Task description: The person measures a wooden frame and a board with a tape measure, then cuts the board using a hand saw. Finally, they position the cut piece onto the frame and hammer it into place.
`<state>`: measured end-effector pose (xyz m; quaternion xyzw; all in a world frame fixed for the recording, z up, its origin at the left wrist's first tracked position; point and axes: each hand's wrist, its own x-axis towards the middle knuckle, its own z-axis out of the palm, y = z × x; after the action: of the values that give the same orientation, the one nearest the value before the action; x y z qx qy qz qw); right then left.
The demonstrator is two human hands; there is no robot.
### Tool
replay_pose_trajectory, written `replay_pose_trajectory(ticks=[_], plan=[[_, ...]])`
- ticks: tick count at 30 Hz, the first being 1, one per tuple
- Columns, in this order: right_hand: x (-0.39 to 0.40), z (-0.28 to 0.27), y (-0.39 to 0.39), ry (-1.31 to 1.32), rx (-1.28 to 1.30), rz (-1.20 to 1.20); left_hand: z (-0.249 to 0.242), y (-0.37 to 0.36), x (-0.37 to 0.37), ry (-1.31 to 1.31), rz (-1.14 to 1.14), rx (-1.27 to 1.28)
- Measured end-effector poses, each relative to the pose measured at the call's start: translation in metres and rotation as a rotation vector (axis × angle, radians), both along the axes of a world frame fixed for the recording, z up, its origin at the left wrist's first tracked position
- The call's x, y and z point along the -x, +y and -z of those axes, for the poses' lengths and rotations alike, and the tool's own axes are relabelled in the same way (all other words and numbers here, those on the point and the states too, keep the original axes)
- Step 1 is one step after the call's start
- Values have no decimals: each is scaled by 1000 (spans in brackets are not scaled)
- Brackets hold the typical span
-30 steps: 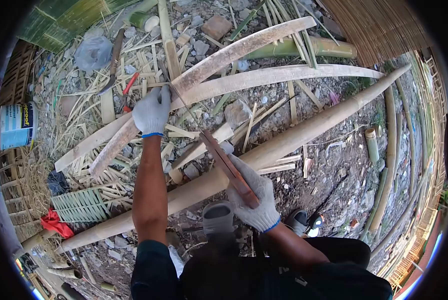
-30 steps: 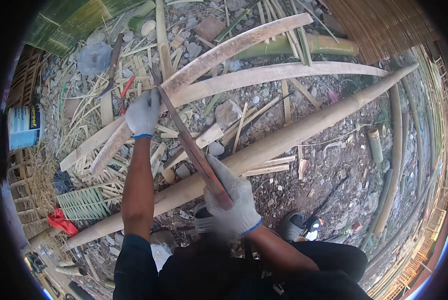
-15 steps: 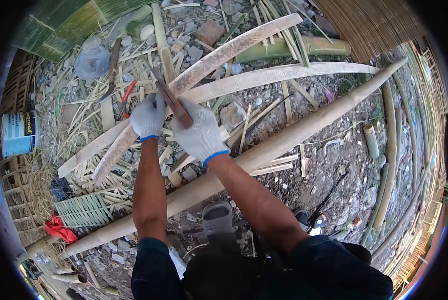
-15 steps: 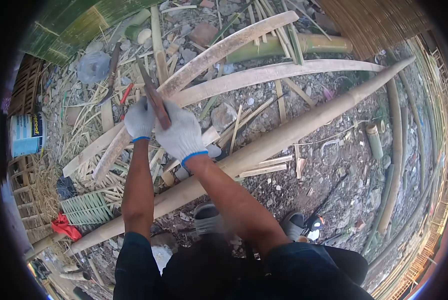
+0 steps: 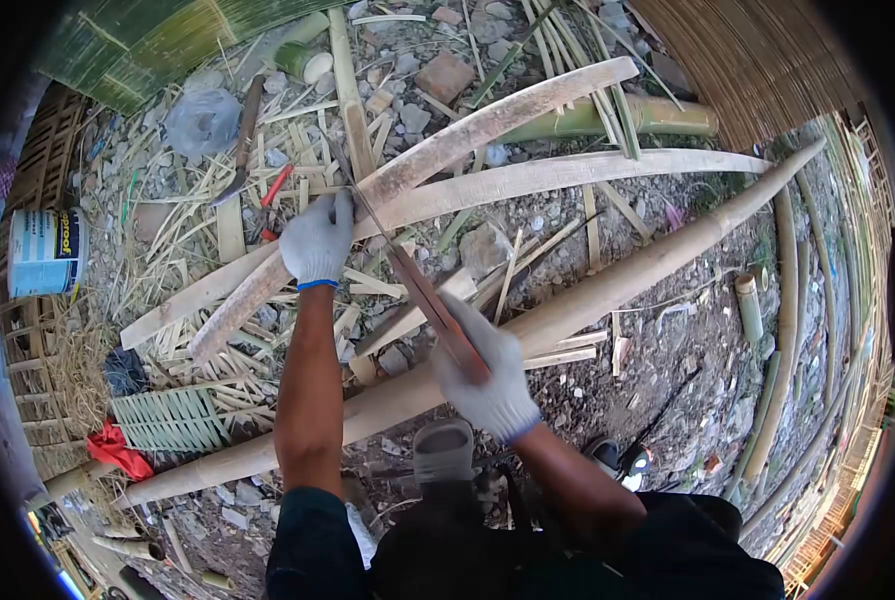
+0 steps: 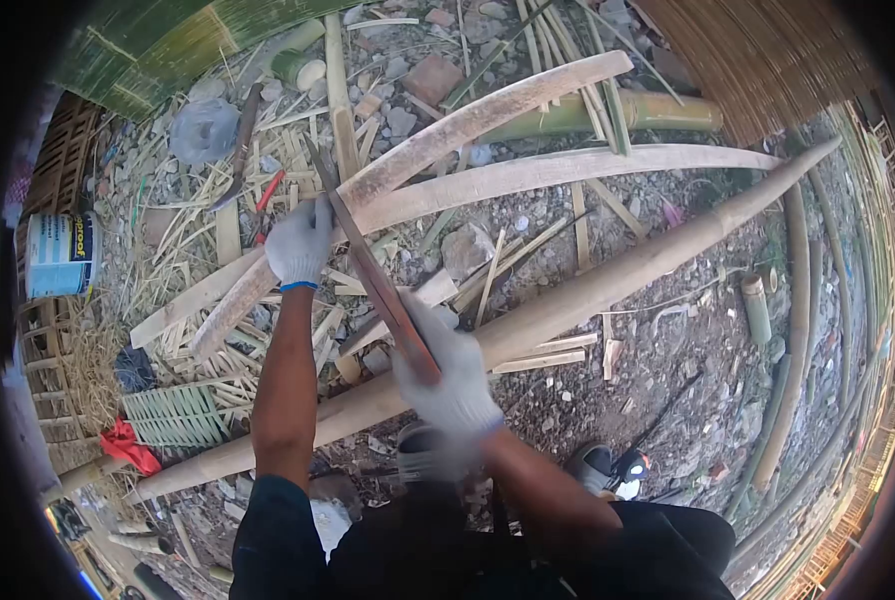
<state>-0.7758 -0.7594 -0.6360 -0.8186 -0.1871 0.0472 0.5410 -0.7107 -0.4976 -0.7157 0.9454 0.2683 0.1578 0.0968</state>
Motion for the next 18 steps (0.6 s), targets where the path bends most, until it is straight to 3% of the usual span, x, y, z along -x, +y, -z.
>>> replay_pose_trajectory(ticks=[3, 7, 9, 11, 14, 18], plan=[[48, -14, -44, 121, 20, -28, 13, -5, 26, 67, 12, 30], [-29, 14, 40, -19, -84, 18, 10, -6, 22, -20, 9, 47], [-11, 5, 20, 39, 56, -10, 8, -7, 15, -34, -24, 61], [41, 5, -36, 6, -43, 5, 6, -1, 8, 25, -35, 37], [50, 6, -56, 78, -45, -68, 4, -6, 16, 54, -31, 9], [-26, 13, 45, 73, -24, 18, 9, 3, 10, 75, -19, 69]])
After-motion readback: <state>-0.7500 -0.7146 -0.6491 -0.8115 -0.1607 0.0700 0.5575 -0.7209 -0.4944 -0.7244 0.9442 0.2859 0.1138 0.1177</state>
